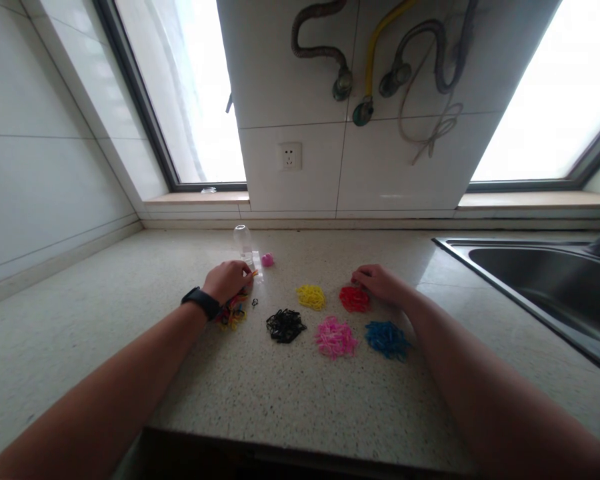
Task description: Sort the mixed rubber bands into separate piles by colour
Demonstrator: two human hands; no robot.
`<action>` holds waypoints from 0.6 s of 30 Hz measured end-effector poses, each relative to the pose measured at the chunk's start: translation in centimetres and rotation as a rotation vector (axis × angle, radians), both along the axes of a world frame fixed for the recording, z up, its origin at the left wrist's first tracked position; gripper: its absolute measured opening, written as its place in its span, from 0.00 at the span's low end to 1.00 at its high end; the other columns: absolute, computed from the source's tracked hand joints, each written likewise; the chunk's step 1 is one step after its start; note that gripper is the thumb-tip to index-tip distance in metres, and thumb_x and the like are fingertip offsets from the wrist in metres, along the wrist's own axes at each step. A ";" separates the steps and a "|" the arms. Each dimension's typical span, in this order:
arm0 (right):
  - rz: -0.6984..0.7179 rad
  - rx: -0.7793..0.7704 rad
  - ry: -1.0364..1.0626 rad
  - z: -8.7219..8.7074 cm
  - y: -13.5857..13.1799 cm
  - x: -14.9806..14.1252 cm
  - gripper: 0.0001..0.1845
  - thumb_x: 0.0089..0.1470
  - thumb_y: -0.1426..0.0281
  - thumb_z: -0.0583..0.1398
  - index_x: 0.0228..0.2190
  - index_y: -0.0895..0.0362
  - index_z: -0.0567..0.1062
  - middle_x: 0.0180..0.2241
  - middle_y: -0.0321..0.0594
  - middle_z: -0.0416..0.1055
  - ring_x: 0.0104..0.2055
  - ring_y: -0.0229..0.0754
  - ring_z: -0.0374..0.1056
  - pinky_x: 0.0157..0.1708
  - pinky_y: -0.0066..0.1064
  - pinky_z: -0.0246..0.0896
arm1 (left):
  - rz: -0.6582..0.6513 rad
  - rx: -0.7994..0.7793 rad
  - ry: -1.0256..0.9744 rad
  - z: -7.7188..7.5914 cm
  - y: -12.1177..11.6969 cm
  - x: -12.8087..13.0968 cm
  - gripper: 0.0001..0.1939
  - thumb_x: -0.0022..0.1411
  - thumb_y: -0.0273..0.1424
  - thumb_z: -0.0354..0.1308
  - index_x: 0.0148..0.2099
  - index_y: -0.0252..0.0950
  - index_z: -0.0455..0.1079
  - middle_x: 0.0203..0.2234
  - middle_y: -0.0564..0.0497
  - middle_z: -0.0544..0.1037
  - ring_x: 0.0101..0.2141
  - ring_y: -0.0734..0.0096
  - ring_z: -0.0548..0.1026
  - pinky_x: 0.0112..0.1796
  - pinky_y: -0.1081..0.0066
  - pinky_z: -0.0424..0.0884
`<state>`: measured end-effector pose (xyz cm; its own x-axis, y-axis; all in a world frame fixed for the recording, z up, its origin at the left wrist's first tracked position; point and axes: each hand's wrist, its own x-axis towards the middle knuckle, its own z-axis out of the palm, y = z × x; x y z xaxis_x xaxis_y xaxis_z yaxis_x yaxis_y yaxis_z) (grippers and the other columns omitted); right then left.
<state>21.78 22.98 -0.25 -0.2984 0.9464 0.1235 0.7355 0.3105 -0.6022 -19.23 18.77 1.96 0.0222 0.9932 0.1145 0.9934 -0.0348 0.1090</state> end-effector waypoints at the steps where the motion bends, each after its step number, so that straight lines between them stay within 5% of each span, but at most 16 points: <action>1: -0.005 -0.001 -0.001 -0.1 0.1 0.0 0.18 0.59 0.61 0.55 0.31 0.59 0.80 0.29 0.44 0.78 0.29 0.40 0.69 0.30 0.29 0.59 | -0.001 0.004 -0.009 0.0 0.0 0.0 0.16 0.69 0.37 0.56 0.55 0.35 0.68 0.50 0.43 0.72 0.45 0.62 0.74 0.45 0.58 0.74; 6: -0.025 -0.007 0.030 -0.3 0.2 0.0 0.18 0.58 0.61 0.56 0.31 0.60 0.80 0.26 0.42 0.76 0.26 0.39 0.66 0.28 0.29 0.57 | -0.038 0.054 -0.079 0.4 -0.1 -0.1 0.15 0.69 0.38 0.56 0.52 0.34 0.70 0.46 0.44 0.74 0.43 0.64 0.75 0.43 0.59 0.74; 11: -0.046 -0.029 0.077 -0.1 -0.1 -0.1 0.18 0.57 0.61 0.55 0.33 0.60 0.79 0.24 0.41 0.74 0.24 0.37 0.64 0.25 0.28 0.54 | -0.170 0.144 -0.246 1.5 -0.7 0.4 0.13 0.66 0.39 0.56 0.41 0.35 0.75 0.31 0.49 0.77 0.31 0.71 0.73 0.36 0.69 0.68; 18: -0.077 -0.039 0.166 0.7 -0.5 -0.4 0.18 0.56 0.61 0.54 0.32 0.61 0.78 0.24 0.40 0.73 0.23 0.36 0.62 0.25 0.28 0.53 | -0.343 0.164 -0.554 2.7 -2.8 4.4 0.16 0.65 0.40 0.55 0.39 0.31 0.75 0.26 0.50 0.74 0.26 0.75 0.66 0.29 0.72 0.61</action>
<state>21.43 22.46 0.45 -0.2030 0.9708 0.1276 0.6459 0.2307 -0.7277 -14.81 16.02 4.68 0.2275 0.9092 0.3487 0.7221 -0.3977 0.5660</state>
